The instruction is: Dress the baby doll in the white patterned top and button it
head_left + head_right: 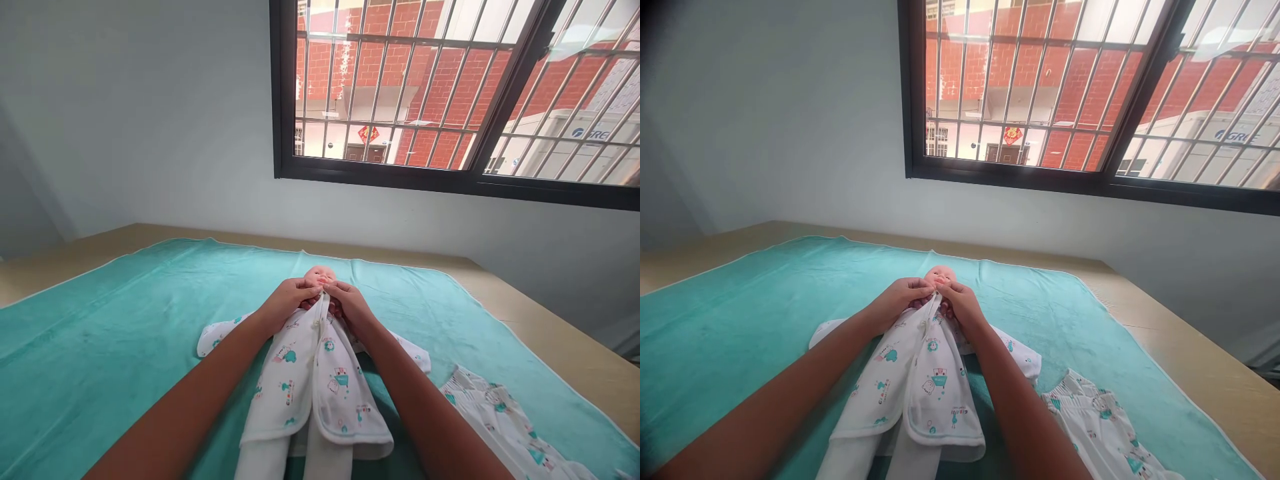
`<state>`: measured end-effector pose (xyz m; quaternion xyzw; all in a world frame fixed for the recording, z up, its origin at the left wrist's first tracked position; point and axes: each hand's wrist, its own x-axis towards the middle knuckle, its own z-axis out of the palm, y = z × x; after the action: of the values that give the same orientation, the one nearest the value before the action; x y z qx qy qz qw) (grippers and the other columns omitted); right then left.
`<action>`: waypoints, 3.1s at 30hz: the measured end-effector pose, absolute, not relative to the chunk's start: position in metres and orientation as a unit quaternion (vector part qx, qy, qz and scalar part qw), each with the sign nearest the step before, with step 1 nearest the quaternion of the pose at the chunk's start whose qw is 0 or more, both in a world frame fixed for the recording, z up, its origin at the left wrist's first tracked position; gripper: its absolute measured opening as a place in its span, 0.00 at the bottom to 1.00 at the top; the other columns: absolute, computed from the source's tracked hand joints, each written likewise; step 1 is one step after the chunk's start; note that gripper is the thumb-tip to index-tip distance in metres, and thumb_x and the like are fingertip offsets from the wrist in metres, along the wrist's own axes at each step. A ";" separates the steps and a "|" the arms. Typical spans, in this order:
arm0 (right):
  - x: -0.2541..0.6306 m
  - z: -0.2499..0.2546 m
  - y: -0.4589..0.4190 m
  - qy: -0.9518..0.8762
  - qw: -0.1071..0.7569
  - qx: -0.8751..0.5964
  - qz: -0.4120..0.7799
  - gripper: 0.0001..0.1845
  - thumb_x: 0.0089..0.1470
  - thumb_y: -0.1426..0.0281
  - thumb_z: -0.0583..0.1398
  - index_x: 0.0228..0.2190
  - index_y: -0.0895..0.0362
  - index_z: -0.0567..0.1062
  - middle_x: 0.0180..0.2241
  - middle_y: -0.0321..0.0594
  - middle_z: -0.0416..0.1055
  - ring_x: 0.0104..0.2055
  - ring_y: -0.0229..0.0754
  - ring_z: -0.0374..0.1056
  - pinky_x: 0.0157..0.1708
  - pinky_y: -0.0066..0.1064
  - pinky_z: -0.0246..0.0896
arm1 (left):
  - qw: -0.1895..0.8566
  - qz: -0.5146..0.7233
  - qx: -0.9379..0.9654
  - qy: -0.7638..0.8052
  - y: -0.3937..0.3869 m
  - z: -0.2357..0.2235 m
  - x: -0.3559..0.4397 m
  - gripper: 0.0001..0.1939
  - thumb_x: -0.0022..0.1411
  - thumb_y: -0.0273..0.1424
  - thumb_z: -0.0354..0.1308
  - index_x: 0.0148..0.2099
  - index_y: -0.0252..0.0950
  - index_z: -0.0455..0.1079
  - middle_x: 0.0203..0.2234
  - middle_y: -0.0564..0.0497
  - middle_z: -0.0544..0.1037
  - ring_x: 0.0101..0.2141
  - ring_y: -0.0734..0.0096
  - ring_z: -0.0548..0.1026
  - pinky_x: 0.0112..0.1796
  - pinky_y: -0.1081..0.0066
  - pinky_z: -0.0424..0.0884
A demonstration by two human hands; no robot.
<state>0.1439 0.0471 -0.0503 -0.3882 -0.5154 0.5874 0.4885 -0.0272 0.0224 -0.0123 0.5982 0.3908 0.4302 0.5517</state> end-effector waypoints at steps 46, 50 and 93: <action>0.155 -0.040 0.038 -0.602 0.430 -0.361 0.567 0.13 0.47 0.63 0.66 0.34 0.58 0.79 0.21 0.31 0.65 0.22 0.31 0.54 0.22 0.25 0.49 | 0.471 0.426 0.638 0.436 0.029 -0.022 -0.020 0.21 0.57 0.47 0.60 0.45 0.36 0.70 0.29 0.51 0.75 0.29 0.71 0.70 0.31 0.72 0.66; 0.155 -0.037 0.037 -0.635 0.420 -0.363 0.537 0.13 0.47 0.61 0.65 0.33 0.57 0.77 0.22 0.31 0.67 0.21 0.31 0.54 0.22 0.26 0.47 | 0.472 0.423 0.642 0.431 0.028 -0.021 -0.022 0.19 0.57 0.43 0.61 0.47 0.37 0.70 0.35 0.48 0.77 0.30 0.70 0.72 0.32 0.70 0.67; 0.130 -0.018 -0.071 -0.763 0.276 -0.572 0.123 0.13 0.57 0.58 0.55 0.29 0.54 0.63 0.28 0.34 0.66 0.27 0.38 0.58 0.25 0.30 0.42 | 0.346 0.410 0.742 0.402 -0.043 -0.034 -0.045 0.04 0.60 0.31 0.57 0.36 0.43 0.74 0.53 0.52 0.68 0.58 0.61 0.61 0.59 0.62 0.56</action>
<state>0.1302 -0.0713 -0.0178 -0.5716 -0.7631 0.1231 0.2755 -0.0445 -0.0430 -0.0342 0.7422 0.4022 0.4096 0.3458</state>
